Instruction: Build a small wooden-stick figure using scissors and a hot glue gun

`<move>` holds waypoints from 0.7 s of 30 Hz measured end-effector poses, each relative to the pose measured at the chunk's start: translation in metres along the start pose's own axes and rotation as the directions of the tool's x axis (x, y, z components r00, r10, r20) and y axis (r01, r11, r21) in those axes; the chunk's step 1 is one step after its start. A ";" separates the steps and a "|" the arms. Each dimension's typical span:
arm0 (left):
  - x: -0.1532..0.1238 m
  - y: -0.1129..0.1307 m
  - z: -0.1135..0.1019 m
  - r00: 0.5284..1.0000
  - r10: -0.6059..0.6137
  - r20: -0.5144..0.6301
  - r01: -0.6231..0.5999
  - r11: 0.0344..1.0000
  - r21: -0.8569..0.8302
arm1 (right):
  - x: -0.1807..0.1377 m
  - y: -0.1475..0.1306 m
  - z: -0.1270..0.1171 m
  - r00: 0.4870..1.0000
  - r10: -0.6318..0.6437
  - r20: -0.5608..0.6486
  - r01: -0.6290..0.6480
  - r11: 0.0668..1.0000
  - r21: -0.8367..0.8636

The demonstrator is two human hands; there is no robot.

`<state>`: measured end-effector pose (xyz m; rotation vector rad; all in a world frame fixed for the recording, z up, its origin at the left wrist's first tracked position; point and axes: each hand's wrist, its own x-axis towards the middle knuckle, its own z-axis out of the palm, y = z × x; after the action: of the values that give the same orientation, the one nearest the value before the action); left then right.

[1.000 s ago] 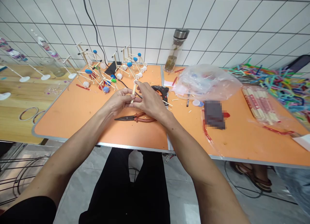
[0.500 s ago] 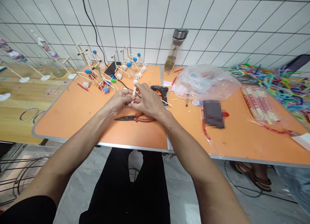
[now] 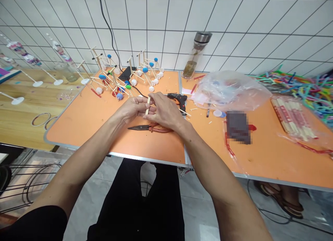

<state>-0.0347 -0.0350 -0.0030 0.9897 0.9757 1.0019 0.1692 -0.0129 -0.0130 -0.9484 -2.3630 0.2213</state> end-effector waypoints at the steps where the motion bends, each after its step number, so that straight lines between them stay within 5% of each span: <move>1: 0.000 -0.001 0.000 1.000 0.008 -0.002 -0.008 1.000 0.001 | 0.000 0.000 0.000 1.000 0.001 0.003 -0.001 1.000 -0.007; 15: 0.002 -0.003 0.002 0.998 0.055 -0.036 -0.056 0.998 -0.014 | -0.001 -0.001 0.001 1.000 0.022 0.000 -0.022 1.000 0.022; 21: 0.003 -0.001 0.002 0.992 0.091 -0.089 -0.097 0.992 -0.074 | 0.001 0.007 0.006 0.998 0.035 -0.055 -0.021 0.971 0.238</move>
<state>-0.0320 -0.0323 -0.0037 0.9409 0.9593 1.1606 0.1694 -0.0073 -0.0200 -0.8606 -2.2112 0.4692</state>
